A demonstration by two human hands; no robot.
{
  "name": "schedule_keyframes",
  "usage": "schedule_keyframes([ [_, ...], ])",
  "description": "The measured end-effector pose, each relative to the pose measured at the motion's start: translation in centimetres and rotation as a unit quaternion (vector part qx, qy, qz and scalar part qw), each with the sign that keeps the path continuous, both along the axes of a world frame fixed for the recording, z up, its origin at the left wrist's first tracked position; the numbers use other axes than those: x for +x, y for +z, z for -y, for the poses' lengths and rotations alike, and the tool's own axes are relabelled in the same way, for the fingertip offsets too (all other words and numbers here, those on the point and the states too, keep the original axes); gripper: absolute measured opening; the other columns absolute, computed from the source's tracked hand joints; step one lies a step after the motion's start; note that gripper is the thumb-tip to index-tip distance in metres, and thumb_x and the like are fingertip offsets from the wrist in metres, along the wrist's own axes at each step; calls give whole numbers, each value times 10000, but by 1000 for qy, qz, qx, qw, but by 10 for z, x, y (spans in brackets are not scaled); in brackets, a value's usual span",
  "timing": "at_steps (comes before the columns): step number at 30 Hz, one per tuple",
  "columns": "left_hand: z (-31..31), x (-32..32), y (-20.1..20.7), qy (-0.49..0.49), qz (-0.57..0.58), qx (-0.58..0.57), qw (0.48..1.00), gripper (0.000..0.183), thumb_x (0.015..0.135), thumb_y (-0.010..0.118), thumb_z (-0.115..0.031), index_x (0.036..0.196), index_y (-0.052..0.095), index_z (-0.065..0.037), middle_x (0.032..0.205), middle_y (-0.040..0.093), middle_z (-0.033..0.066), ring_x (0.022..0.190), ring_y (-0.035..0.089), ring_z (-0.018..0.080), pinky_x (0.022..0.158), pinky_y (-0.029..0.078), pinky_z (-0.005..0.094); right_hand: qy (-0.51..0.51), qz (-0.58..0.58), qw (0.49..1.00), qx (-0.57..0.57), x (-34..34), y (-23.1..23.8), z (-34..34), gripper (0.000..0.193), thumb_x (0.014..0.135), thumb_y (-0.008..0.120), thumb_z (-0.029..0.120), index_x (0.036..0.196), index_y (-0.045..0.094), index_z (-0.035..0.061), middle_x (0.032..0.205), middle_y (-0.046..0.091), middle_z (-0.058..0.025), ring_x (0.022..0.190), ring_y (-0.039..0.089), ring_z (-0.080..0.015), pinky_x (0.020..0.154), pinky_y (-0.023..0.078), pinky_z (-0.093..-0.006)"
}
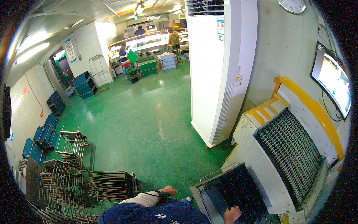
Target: Loading blue plastic or metal plates from a rack into a processing machine.
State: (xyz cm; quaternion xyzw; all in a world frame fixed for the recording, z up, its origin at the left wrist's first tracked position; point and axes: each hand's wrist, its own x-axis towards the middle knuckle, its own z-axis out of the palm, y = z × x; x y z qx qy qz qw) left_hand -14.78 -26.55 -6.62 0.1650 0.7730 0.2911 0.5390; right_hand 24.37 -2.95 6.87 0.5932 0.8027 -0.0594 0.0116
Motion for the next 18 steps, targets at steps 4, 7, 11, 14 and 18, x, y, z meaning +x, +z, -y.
schedule_keyframes([
  [4,7,-4,-9,-4,-10,-2,1000,334,835,679,-359,836,686,-26,731,658,43,635,626,159,590,530,322,15,-3,1000,7,-6,4,0,286,642,746,286,810,720,56,983,613,-95,973,574,-275,875,415,-442],
  [7,1,-3,-3,-16,-14,-13,1000,332,835,675,-364,822,690,-32,727,663,39,641,635,156,597,527,321,7,-11,1000,8,-9,16,6,282,640,745,283,808,719,57,985,613,-96,975,574,-277,873,417,-443],
  [11,-2,-3,2,-24,-7,-13,1000,334,836,670,-368,825,691,-35,735,666,41,648,642,158,601,527,323,1,-1,1000,3,-1,4,0,277,639,745,277,806,719,57,981,614,-95,976,575,-279,876,417,-447],
  [14,2,-4,-1,-14,-5,-7,1000,341,837,665,-377,838,694,-37,742,670,41,650,643,158,604,524,324,3,0,1000,2,-5,5,0,272,640,745,276,798,717,57,978,614,-93,974,576,-280,874,417,-448],
  [18,0,-4,2,-24,-13,-11,1000,350,841,657,-384,855,695,-37,751,673,40,649,643,156,599,520,323,1,-2,1000,-2,-4,4,-1,263,640,744,278,782,713,58,970,611,-90,965,577,-281,868,418,-451],
])
